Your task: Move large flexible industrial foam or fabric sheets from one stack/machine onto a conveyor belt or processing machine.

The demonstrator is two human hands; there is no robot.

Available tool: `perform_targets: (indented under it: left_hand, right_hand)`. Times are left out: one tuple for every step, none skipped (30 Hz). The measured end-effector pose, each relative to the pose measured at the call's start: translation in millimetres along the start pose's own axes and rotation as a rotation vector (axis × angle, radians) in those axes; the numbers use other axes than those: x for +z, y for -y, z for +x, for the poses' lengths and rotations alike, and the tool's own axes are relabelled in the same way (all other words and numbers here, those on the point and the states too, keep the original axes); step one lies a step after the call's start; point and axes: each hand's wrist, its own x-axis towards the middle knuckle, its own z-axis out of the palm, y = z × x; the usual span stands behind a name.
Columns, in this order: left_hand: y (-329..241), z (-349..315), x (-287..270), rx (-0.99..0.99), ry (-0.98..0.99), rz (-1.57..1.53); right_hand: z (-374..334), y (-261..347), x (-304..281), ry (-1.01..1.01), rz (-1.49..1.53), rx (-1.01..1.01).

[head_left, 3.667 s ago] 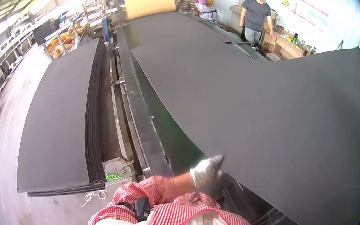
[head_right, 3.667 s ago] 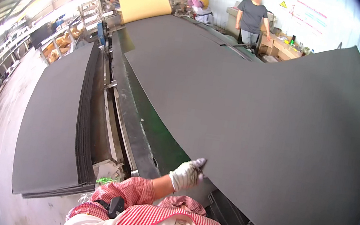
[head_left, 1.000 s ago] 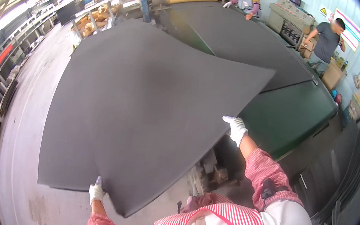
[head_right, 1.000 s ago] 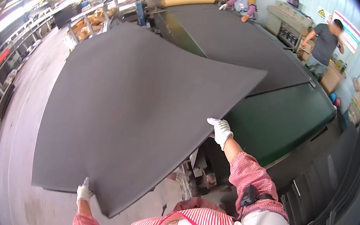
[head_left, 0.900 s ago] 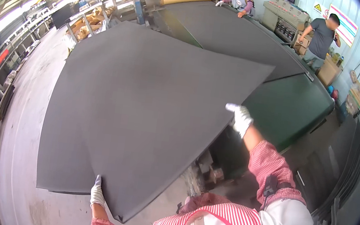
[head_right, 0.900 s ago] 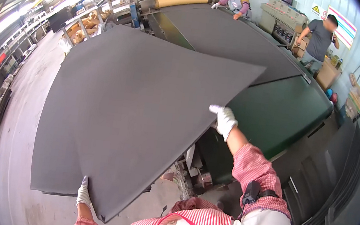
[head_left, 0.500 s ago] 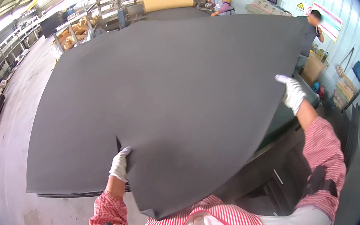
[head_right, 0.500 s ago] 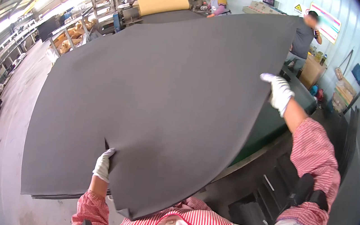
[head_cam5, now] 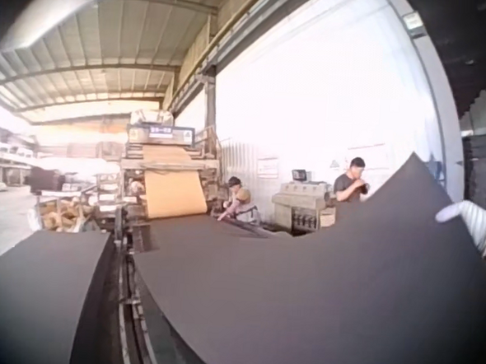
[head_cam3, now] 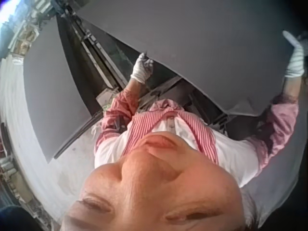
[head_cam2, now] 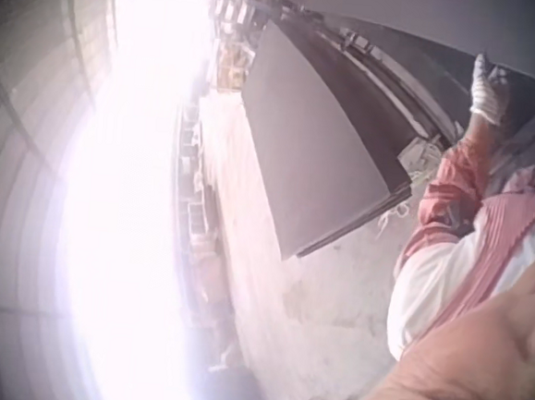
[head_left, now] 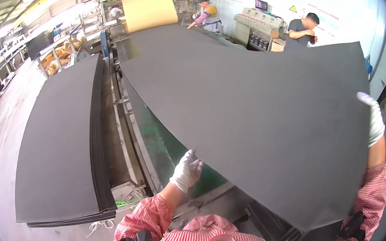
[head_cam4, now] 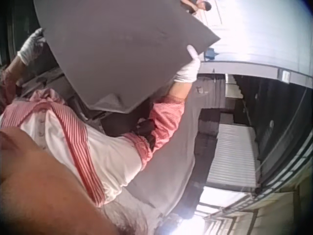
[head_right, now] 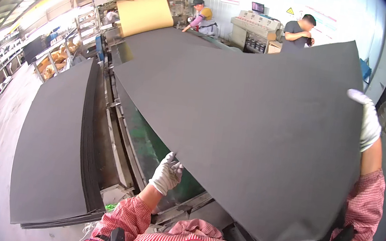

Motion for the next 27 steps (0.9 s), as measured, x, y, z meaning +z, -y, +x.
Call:
perform_targets:
  left_hand:
    - [13.6,6.6,4.4,-0.007,0.005,0.005]
    - [44.0,12.1,17.9,-0.060,0.166,0.070]
    - [50.5,-0.2,25.2,-0.033,0.245,0.104]
    - [62.8,-17.0,33.1,-0.056,0.172,0.085]
    - [69.7,-20.5,29.4,-0.149,0.307,0.125]
    - [83.8,-22.9,37.4,-0.179,0.252,0.138]
    - [97.5,-26.3,44.8,-0.207,0.192,0.150]
    - [106.5,-26.2,49.1,-0.303,0.219,0.168]
    - [112.9,-26.6,53.0,-0.397,0.241,0.183]
    - [118.0,-26.6,58.2,-0.493,0.260,0.206]
    - [133.7,-16.0,44.9,-0.452,0.153,0.231]
    - [148.5,-19.5,47.8,-0.498,0.123,0.256]
    - [161.4,-24.0,48.4,-0.543,0.092,0.279]
    - [181.1,-2.5,24.6,-0.588,0.208,0.323]
    - [186.1,-9.2,30.1,-0.655,0.207,0.366]
    - [191.2,-4.2,31.9,-0.717,0.215,0.361]
    - [186.2,-2.5,30.1,-0.745,0.193,0.337]
    - [183.7,-2.5,29.7,-0.740,0.180,0.330]
    - [181.0,-2.6,31.7,-0.699,0.168,0.319]
    - [177.2,-2.9,34.3,-0.655,0.157,0.308]
    - [173.6,0.2,33.6,-0.645,0.144,0.299]
    - [168.0,7.3,28.8,-0.570,0.122,0.302]
    - [163.7,17.1,23.2,-0.496,0.104,0.308]
    - [169.9,46.5,7.4,-0.419,0.230,0.307]
    - [177.6,80.5,-0.9,-0.119,0.341,0.478]
    - [151.1,60.2,29.9,-0.282,0.092,0.284]
    - [142.7,73.6,30.9,-0.271,0.023,0.293]
  right_hand:
    - [-14.0,18.6,11.4,0.002,0.166,0.082]
    - [-40.9,41.1,-4.6,-0.190,0.146,0.036]
    - [-25.6,32.2,-13.1,-0.286,0.178,0.037]
    - [-2.9,24.1,-40.2,-0.304,0.209,0.085]
    - [4.7,29.4,-60.4,-0.343,0.220,0.115]
    - [2.4,37.4,-70.9,-0.343,0.213,0.099]
    - [-0.3,45.0,-77.7,-0.339,0.206,0.083]
    - [-4.8,43.5,-83.0,-0.347,0.206,0.076]
    - [-7.4,41.9,-84.5,-0.353,0.207,0.069]
    - [-2.6,44.9,-92.1,-0.355,0.207,0.068]
    - [4.0,42.1,-84.9,-0.325,0.217,0.070]
    - [-0.9,47.3,-87.9,-0.333,0.209,0.057]
    - [-5.7,49.7,-86.8,-0.341,0.205,0.056]
    - [-5.7,48.1,-85.0,-0.333,0.207,0.052]
    - [-13.5,47.8,-80.9,-0.354,0.200,0.040]
    - [-19.8,51.5,-84.3,-0.374,0.190,0.038]
    - [-12.3,44.0,-81.5,-0.354,0.200,0.050]
    - [-7.6,37.9,-80.7,-0.338,0.209,0.060]
    - [-2.7,32.2,-79.3,-0.322,0.217,0.070]
    - [2.5,26.2,-77.6,-0.304,0.224,0.079]
    - [12.0,22.3,-80.7,-0.283,0.236,0.096]
    - [20.1,14.3,-75.6,-0.258,0.241,0.109]
    - [26.2,5.4,-72.4,-0.232,0.253,0.131]
    - [10.6,15.4,-75.8,-0.249,0.242,0.124]
    - [-2.7,17.9,-72.0,-0.263,0.256,0.136]
    - [12.3,-8.9,-89.0,-0.286,0.105,0.120]
    - [20.0,-23.7,-101.2,-0.311,-0.067,0.079]
